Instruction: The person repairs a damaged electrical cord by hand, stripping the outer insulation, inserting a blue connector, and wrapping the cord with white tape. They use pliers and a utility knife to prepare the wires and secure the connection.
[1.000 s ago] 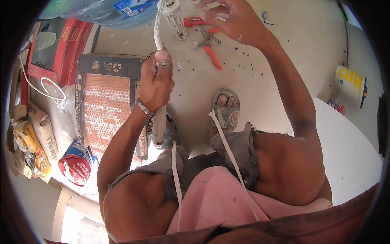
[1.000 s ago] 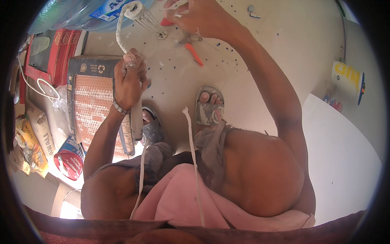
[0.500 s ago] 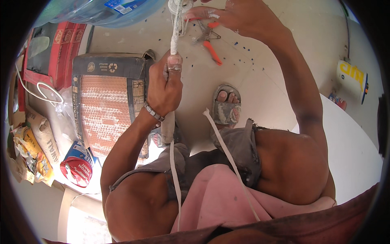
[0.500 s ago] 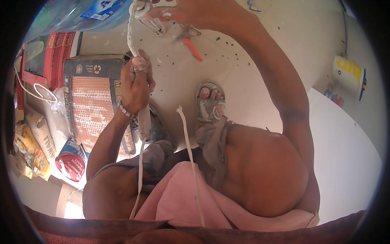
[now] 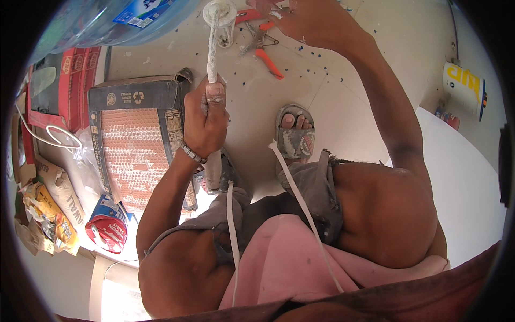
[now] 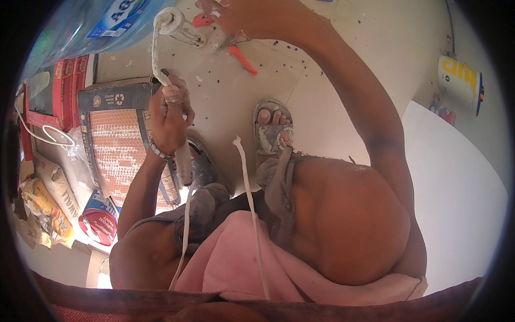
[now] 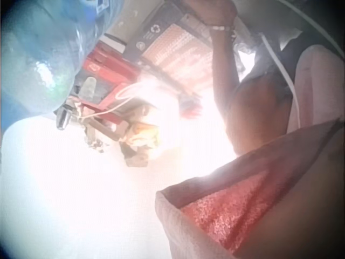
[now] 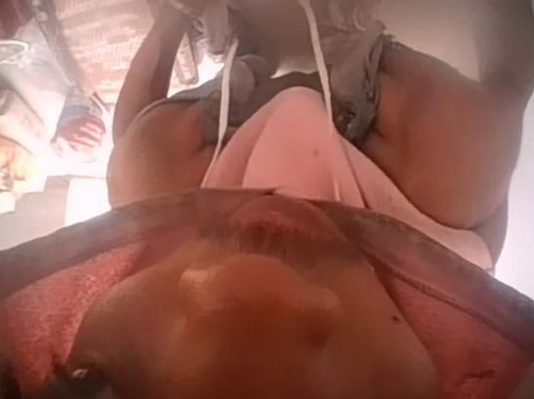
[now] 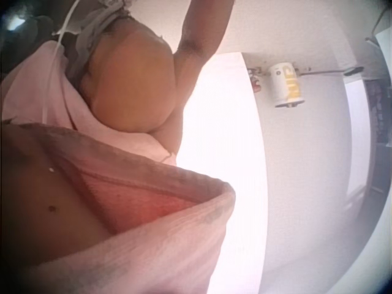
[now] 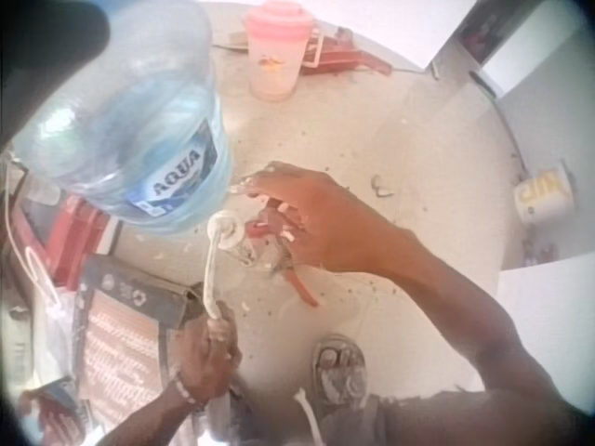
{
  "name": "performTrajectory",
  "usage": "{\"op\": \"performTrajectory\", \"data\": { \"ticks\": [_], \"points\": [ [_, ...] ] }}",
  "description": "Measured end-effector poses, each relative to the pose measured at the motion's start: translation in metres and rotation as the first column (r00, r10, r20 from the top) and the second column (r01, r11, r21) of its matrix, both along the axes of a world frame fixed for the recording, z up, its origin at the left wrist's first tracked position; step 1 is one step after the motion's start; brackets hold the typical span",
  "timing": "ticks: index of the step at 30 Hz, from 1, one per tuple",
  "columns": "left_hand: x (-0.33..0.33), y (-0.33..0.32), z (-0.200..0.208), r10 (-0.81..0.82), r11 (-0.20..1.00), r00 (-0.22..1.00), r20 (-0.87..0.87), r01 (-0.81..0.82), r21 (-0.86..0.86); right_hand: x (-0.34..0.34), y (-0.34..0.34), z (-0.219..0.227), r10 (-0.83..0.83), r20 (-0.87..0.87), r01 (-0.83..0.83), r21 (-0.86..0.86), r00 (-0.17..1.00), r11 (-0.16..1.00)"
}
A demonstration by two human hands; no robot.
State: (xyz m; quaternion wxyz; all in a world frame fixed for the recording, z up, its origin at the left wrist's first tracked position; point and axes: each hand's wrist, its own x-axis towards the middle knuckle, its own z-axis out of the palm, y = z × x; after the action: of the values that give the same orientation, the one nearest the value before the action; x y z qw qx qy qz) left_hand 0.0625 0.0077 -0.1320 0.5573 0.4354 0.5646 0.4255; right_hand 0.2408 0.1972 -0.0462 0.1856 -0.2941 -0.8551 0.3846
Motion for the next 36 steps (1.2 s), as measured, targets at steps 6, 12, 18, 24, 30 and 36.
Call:
{"op": "performTrajectory", "data": {
  "ticks": [6,12,18,24,30,36],
  "points": [
    [0.004,-0.001,0.004,0.095,0.993,0.986,0.136,-0.085,-0.079,0.052,-0.016,-0.122,-0.185,0.538,0.052,0.253,0.823,0.966],
    [-0.004,-0.006,-0.01,-0.039,0.999,0.999,-0.009,0.039,0.009,0.064,-0.041,-0.156,-0.253,0.736,-0.083,0.386,0.628,0.919],
    [-0.008,0.0,-0.004,-0.076,0.997,0.996,-0.048,0.077,0.002,0.069,-0.054,-0.16,-0.233,0.717,0.032,0.282,0.657,0.959],
    [-0.013,0.004,0.001,-0.041,0.999,0.999,-0.005,0.041,-0.014,0.072,-0.041,-0.157,-0.206,0.553,-0.078,0.447,0.807,0.891],
    [-0.02,0.003,0.004,0.001,1.0,1.0,0.023,0.0,-0.023,0.05,-0.033,-0.135,-0.168,0.769,0.01,0.206,0.616,0.979],
    [-0.014,0.007,0.008,-0.044,0.999,0.998,-0.042,0.043,-0.011,0.068,-0.054,-0.149,-0.257,0.711,0.183,0.18,0.655,0.966]
  ]
}}
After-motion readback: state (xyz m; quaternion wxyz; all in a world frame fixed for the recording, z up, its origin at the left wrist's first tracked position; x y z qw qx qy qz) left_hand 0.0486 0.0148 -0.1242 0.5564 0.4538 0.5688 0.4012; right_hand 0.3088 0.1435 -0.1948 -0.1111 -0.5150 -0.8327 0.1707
